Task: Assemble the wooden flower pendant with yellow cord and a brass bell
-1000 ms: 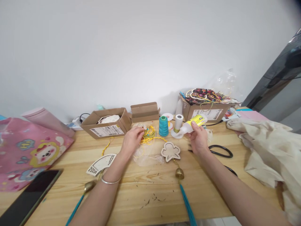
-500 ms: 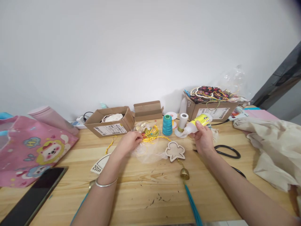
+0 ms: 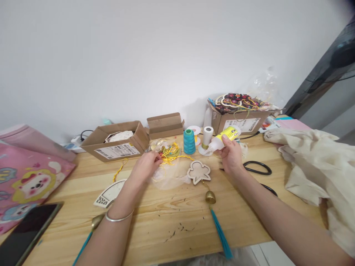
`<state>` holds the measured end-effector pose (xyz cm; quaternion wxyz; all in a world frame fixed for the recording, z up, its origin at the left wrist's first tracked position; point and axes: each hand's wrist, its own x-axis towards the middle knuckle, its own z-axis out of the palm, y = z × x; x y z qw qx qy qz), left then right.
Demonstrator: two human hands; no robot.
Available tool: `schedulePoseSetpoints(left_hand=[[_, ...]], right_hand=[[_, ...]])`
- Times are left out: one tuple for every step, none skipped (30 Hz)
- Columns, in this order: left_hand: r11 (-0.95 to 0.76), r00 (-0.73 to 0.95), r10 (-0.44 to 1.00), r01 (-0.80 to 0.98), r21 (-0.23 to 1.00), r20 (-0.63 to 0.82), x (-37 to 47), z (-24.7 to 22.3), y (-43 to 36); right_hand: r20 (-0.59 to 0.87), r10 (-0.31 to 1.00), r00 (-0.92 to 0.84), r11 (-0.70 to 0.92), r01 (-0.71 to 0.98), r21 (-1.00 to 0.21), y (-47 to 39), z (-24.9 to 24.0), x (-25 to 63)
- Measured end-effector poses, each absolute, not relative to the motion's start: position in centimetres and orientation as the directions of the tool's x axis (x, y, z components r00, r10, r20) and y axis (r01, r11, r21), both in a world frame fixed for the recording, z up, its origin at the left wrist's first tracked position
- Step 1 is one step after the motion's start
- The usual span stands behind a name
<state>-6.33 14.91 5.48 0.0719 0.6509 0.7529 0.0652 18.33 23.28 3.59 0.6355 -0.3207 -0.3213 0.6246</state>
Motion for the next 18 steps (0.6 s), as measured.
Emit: schedulePoseSetpoints(left_hand=[[0.144, -0.141, 0.990, 0.973, 0.182, -0.026, -6.3, 5.4, 15.0], [0.143, -0.140, 0.990, 0.974, 0.175, -0.030, -6.3, 5.4, 15.1], [0.144, -0.140, 0.989, 0.975, 0.170, -0.035, -6.2, 5.3, 15.1], [0.147, -0.142, 0.989, 0.975, 0.167, -0.040, -6.2, 5.2, 15.2], [0.153, -0.147, 0.988, 0.974, 0.165, -0.043, -6.1, 5.1, 15.2], [0.160, -0.156, 0.987, 0.973, 0.163, -0.041, -6.1, 5.1, 15.2], [0.166, -0.162, 0.986, 0.972, 0.165, -0.037, -6.1, 5.0, 15.3], [0.169, -0.166, 0.986, 0.970, 0.172, -0.031, -6.0, 4.9, 15.3], [0.174, -0.173, 0.985, 0.967, 0.187, -0.023, -6.0, 5.0, 15.3], [0.181, -0.181, 0.983, 0.962, 0.207, -0.017, -5.9, 5.0, 15.3], [0.191, -0.193, 0.981, 0.954, 0.233, -0.016, -5.9, 5.1, 15.2], [0.205, -0.207, 0.978, 0.943, 0.261, -0.018, -5.8, 5.3, 15.2], [0.224, -0.228, 0.973, 0.932, 0.286, -0.020, -5.7, 5.5, 15.1], [0.243, -0.250, 0.968, 0.920, 0.309, -0.020, -5.6, 5.8, 15.0], [0.259, -0.270, 0.963, 0.909, 0.327, -0.015, -5.5, 6.1, 15.0], [0.271, -0.287, 0.958, 0.899, 0.344, -0.004, -5.5, 6.3, 14.9], [0.279, -0.304, 0.953, 0.891, 0.358, 0.014, -5.4, 6.5, 14.8], [0.286, -0.320, 0.947, 0.884, 0.370, 0.034, -5.4, 6.7, 14.7]], right_hand=[[0.007, 1.000, 0.012, 0.012, -0.586, -0.810, 23.3, 3.5, 18.3], [0.009, 1.000, 0.009, 0.013, -0.579, -0.815, 23.2, 3.4, 18.3], [0.021, 1.000, 0.006, 0.020, -0.565, -0.825, 23.2, 3.3, 18.2], [0.042, 0.999, 0.006, 0.039, -0.544, -0.838, 23.0, 3.3, 18.2], [0.075, 0.997, 0.008, 0.069, -0.514, -0.855, 22.9, 3.2, 18.1], [0.112, 0.994, 0.011, 0.103, -0.479, -0.872, 22.7, 3.2, 18.0], [0.146, 0.989, 0.013, 0.137, -0.440, -0.888, 22.5, 3.2, 17.9], [0.172, 0.985, 0.011, 0.162, -0.400, -0.902, 22.2, 3.3, 17.8], [0.187, 0.982, 0.003, 0.176, -0.361, -0.916, 22.0, 3.3, 17.7], [0.199, 0.980, -0.010, 0.185, -0.322, -0.929, 21.7, 3.4, 17.6], [0.214, 0.976, -0.033, 0.196, -0.280, -0.940, 21.5, 3.4, 17.6], [0.239, 0.969, -0.057, 0.219, -0.235, -0.947, 21.3, 3.3, 17.5], [0.274, 0.958, -0.088, 0.254, -0.186, -0.949, 21.2, 3.2, 17.5], [0.312, 0.943, -0.118, 0.296, -0.135, -0.945, 21.1, 3.1, 17.5], [0.348, 0.926, -0.143, 0.339, -0.084, -0.937, 21.0, 2.9, 17.5], [0.377, 0.912, -0.161, 0.377, -0.032, -0.926, 21.0, 2.7, 17.5], [0.397, 0.902, -0.173, 0.405, 0.017, -0.914, 21.0, 2.5, 17.5], [0.408, 0.895, -0.179, 0.424, 0.061, -0.904, 21.0, 2.4, 17.5]])
